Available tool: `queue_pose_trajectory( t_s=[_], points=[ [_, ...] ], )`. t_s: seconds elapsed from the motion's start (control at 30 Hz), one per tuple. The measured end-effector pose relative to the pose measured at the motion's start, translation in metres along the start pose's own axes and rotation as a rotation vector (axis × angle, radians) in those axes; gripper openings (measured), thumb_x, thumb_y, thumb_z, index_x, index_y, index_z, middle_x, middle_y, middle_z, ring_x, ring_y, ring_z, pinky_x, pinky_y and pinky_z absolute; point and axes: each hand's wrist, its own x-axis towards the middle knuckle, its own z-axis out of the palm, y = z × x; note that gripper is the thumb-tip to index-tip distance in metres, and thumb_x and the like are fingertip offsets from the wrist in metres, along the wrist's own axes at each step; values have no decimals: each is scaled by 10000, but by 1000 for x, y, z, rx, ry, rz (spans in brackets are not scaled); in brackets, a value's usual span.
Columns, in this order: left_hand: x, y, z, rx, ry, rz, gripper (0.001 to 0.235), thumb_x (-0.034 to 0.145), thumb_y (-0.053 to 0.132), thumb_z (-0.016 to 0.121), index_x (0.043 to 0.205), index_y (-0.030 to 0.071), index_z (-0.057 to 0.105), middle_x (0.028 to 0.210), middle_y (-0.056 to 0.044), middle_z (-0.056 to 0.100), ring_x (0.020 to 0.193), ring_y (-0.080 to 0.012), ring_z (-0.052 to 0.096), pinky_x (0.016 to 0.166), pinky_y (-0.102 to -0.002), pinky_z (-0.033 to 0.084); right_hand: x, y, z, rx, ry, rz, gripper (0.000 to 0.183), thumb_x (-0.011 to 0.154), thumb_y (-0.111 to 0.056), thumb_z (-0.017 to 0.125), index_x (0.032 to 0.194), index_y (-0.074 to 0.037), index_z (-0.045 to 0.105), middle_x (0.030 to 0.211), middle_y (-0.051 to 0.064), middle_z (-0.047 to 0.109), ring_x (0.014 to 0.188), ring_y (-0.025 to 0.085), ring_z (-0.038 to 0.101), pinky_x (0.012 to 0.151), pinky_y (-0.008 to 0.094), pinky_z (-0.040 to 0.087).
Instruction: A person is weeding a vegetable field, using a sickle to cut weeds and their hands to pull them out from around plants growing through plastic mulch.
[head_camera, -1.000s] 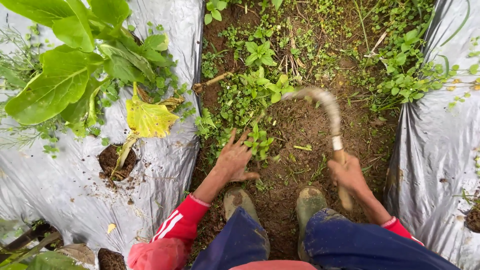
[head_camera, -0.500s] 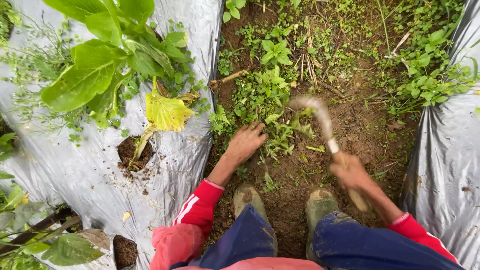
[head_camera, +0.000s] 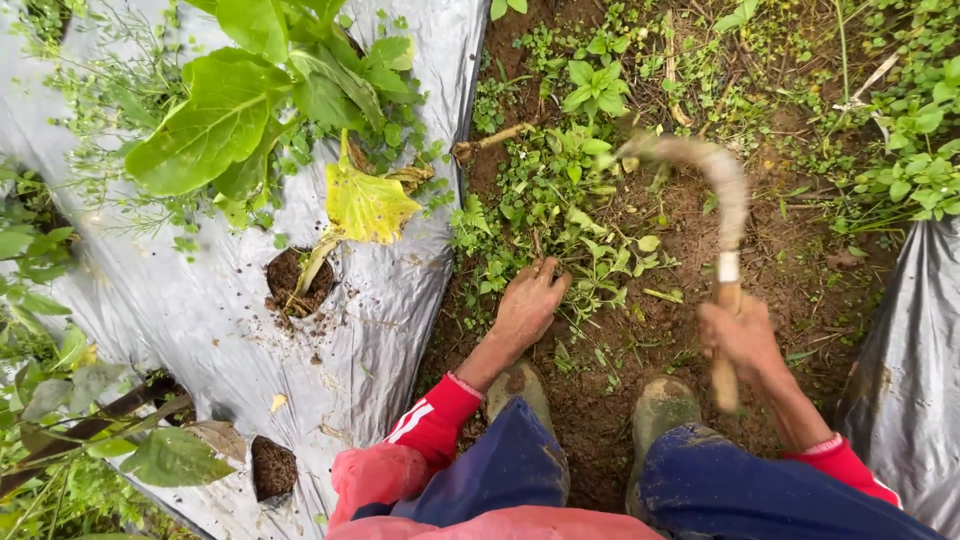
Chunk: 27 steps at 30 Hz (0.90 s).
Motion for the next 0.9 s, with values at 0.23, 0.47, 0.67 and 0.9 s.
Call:
queue_pose_trajectory(
  t_s=[0.23,0.47,0.67,0.9],
  points=[
    [-3,-9,15,-43,-133,-26,759,610,138,972,1264,164,589,1277,-147,515,1180,-401,652,1006,-455,538,0,-12,9,-83,-104,67,134,920,65,625,1038,126,612,599,145,540,435,239,509,380,387,483],
    [-3,-7,-9,-76,-135,-49,783,614,120,969,1279,158,558,1267,-142,490,1194,-396,633,1036,-464,544,33,-12,28,181,60,-95,114,954,31,542,1065,42,567,651,81,544,470,192,529,389,357,521],
    [-2,-5,-19,-99,-167,-60,873,555,132,983,1312,193,552,1259,-106,468,1184,-384,627,1015,-439,562,31,-27,25,125,12,-62,50,892,58,614,912,59,568,552,109,527,374,222,497,324,392,467],
    [-3,-5,-30,-168,-170,-62,891,553,97,970,1328,195,543,1265,-114,464,1168,-418,628,1035,-476,551,35,-6,19,-16,-88,29,58,893,91,622,946,95,599,595,145,539,409,235,507,348,390,478]
  ],
)
